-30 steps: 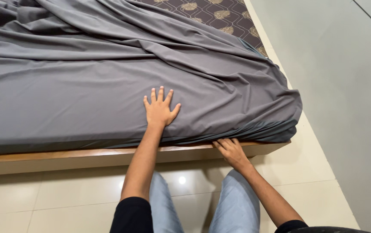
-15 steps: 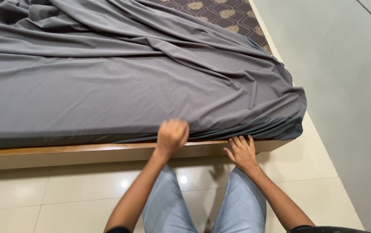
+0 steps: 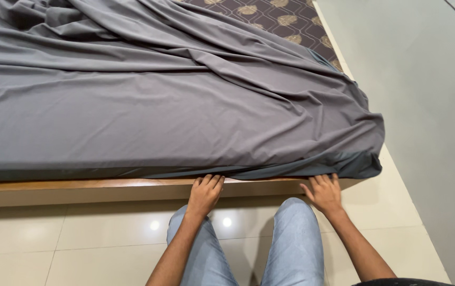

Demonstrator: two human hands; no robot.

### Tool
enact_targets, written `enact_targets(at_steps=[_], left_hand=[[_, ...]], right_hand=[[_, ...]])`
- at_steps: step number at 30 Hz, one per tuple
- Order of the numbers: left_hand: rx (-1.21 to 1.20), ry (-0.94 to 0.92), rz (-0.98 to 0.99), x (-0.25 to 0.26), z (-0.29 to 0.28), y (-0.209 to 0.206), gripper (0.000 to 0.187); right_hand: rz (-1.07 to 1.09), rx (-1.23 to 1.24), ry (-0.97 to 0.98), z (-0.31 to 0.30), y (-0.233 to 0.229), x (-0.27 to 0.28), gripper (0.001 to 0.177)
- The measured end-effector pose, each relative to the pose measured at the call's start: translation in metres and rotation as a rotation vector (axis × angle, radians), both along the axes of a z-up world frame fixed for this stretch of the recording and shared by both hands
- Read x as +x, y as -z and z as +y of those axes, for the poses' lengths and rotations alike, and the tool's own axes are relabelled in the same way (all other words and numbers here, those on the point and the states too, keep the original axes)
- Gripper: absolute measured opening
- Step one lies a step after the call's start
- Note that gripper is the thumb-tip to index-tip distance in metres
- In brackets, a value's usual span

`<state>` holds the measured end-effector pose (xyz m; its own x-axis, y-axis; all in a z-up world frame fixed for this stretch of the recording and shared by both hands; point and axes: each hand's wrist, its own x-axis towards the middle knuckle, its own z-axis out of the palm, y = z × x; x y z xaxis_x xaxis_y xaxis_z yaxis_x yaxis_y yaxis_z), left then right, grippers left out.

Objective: The person fits a gray sheet onto a mattress by pulling the edges down and tucking the fabric under the mattress frame, smoothing the surface with their hands as they work around the bed.

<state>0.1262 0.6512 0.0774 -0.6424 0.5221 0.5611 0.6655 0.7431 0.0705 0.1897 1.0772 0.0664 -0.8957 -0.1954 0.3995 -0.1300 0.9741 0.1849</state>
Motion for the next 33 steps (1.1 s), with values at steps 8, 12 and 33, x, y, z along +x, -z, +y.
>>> enact_targets(at_steps=[8,12,33], left_hand=[[-0.052,0.055,-0.173,0.001,0.001,0.005,0.063],[-0.046,0.052,-0.197,0.005,0.007,0.004,0.069],[-0.062,-0.062,-0.046,0.006,0.020,0.001,0.054]], right_hand=[[-0.114,-0.182,0.297,0.021,0.034,-0.014,0.072],[-0.040,-0.233,0.308,0.013,0.048,-0.007,0.078],[-0.144,-0.067,-0.227,-0.123,-0.014,-0.018,0.064]])
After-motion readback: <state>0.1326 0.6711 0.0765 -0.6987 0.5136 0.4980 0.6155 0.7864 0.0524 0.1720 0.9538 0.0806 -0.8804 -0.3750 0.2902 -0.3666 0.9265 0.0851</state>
